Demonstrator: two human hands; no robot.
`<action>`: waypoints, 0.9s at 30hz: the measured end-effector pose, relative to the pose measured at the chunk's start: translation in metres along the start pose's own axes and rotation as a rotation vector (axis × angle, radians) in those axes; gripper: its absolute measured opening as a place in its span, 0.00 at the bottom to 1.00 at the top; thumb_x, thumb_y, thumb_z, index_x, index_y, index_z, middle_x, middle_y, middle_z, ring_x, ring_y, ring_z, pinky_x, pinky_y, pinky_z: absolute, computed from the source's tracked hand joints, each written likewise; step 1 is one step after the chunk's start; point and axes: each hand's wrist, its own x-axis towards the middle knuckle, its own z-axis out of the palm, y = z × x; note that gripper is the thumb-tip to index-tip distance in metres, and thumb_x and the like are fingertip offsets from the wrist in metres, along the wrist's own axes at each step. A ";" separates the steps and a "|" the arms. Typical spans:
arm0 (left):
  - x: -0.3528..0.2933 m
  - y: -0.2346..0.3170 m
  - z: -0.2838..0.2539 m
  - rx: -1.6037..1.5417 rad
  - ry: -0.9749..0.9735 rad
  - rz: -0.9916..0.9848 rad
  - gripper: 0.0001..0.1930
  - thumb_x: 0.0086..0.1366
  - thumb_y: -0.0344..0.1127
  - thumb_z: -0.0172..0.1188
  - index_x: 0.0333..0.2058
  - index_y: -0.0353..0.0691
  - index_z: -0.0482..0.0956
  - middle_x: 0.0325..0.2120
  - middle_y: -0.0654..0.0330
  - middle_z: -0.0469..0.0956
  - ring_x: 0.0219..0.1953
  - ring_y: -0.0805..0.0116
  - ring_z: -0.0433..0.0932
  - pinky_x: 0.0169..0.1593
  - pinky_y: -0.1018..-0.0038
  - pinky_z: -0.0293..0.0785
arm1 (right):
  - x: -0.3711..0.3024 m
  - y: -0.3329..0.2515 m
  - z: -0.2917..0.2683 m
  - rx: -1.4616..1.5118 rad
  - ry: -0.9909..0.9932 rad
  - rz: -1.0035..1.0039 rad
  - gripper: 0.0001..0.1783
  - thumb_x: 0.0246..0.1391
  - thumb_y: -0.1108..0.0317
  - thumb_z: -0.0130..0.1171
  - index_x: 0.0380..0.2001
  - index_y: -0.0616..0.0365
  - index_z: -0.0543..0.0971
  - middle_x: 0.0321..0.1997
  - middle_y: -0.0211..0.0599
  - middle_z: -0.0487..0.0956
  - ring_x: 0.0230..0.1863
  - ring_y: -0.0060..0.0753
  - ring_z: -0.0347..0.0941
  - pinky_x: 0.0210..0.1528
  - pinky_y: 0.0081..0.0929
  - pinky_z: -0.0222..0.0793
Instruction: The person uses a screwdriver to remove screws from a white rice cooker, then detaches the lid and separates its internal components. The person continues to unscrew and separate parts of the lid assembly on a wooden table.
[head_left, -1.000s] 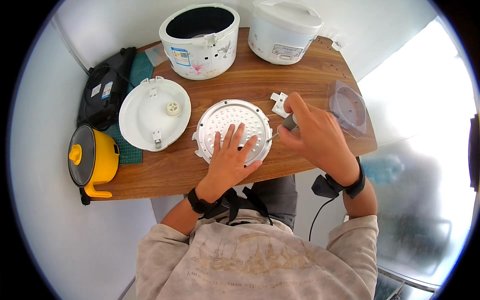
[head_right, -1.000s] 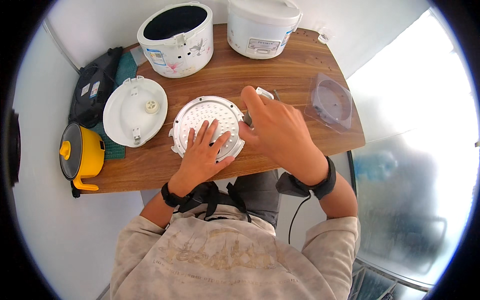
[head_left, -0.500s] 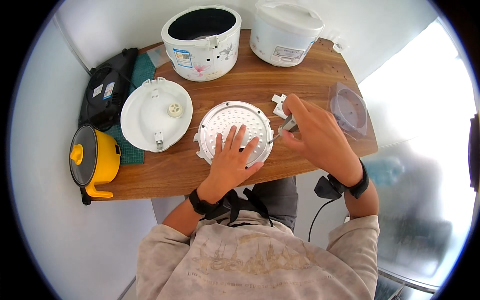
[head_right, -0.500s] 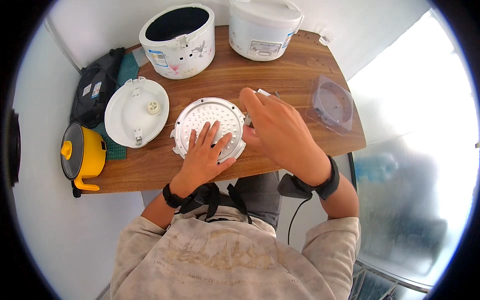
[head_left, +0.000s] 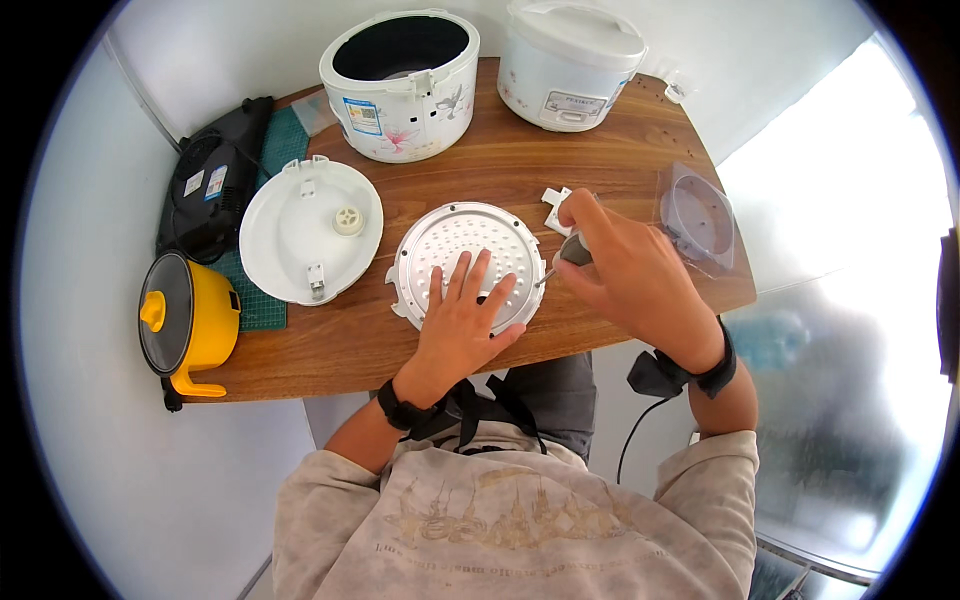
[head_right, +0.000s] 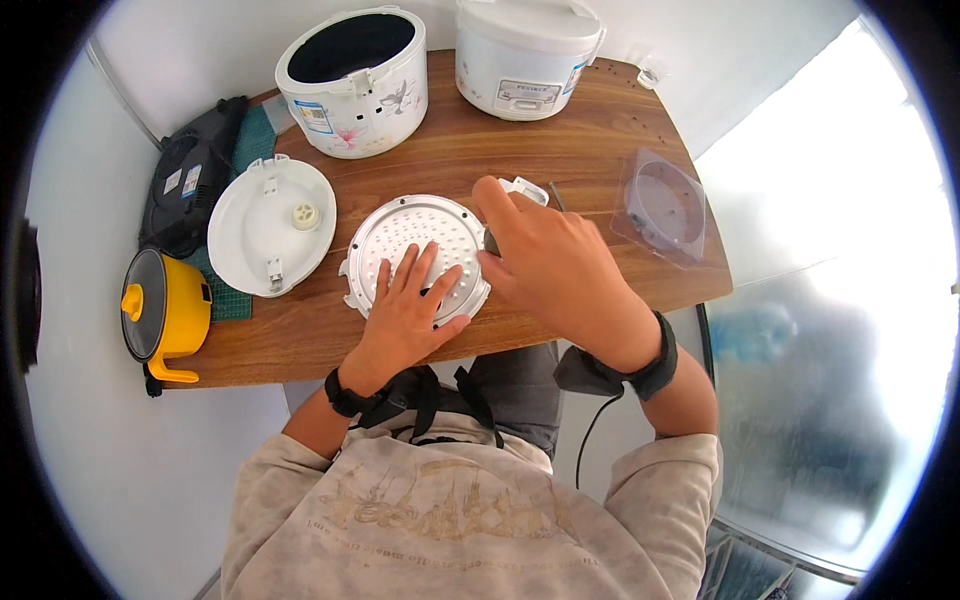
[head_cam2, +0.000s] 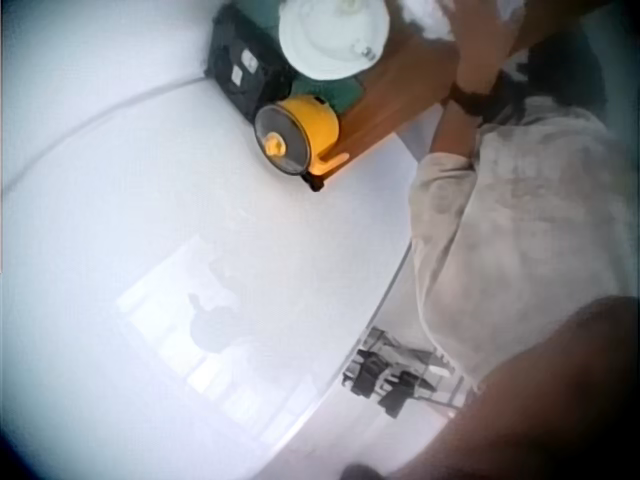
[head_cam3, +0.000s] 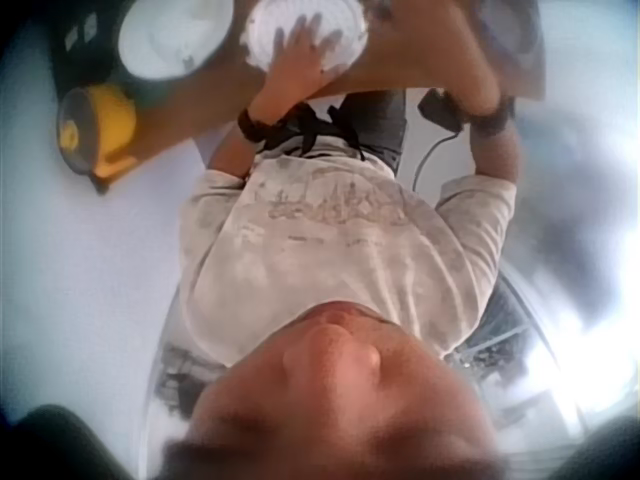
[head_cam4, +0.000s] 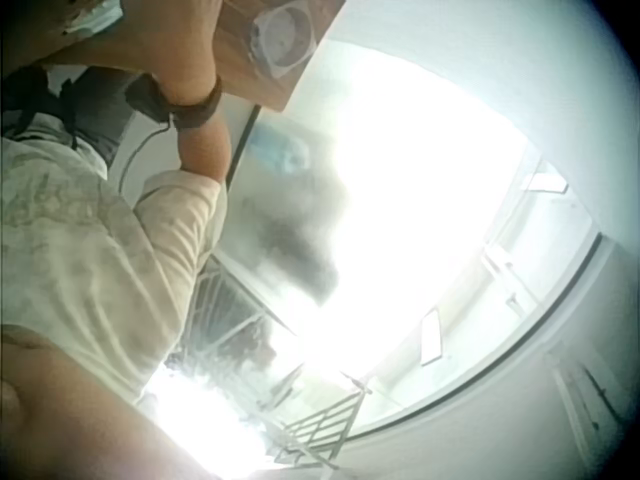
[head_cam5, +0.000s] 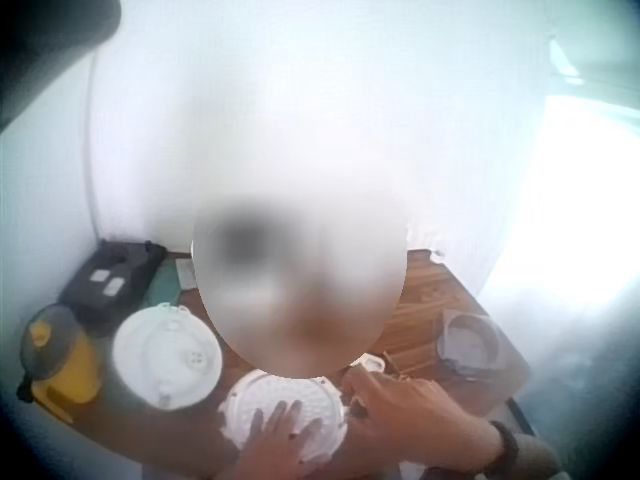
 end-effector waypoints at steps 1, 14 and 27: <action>0.000 0.000 0.000 0.000 0.001 -0.001 0.33 0.66 0.61 0.59 0.66 0.55 0.71 0.72 0.47 0.56 0.75 0.44 0.50 0.72 0.37 0.44 | 0.000 -0.010 -0.009 -0.093 -0.063 0.082 0.21 0.59 0.60 0.66 0.45 0.56 0.68 0.22 0.44 0.78 0.27 0.54 0.78 0.29 0.42 0.70; 0.000 0.000 -0.002 0.012 -0.005 0.001 0.34 0.67 0.62 0.58 0.66 0.54 0.70 0.72 0.48 0.55 0.75 0.44 0.50 0.72 0.37 0.44 | 0.002 0.001 -0.007 -0.002 -0.048 -0.011 0.18 0.58 0.61 0.66 0.43 0.57 0.69 0.22 0.44 0.78 0.27 0.53 0.77 0.30 0.40 0.70; 0.001 0.002 -0.003 0.008 0.003 0.007 0.33 0.67 0.61 0.59 0.66 0.54 0.71 0.72 0.48 0.56 0.75 0.44 0.51 0.72 0.38 0.45 | 0.001 -0.001 -0.008 0.026 0.051 0.002 0.13 0.59 0.62 0.60 0.37 0.59 0.70 0.20 0.42 0.78 0.21 0.52 0.76 0.25 0.44 0.70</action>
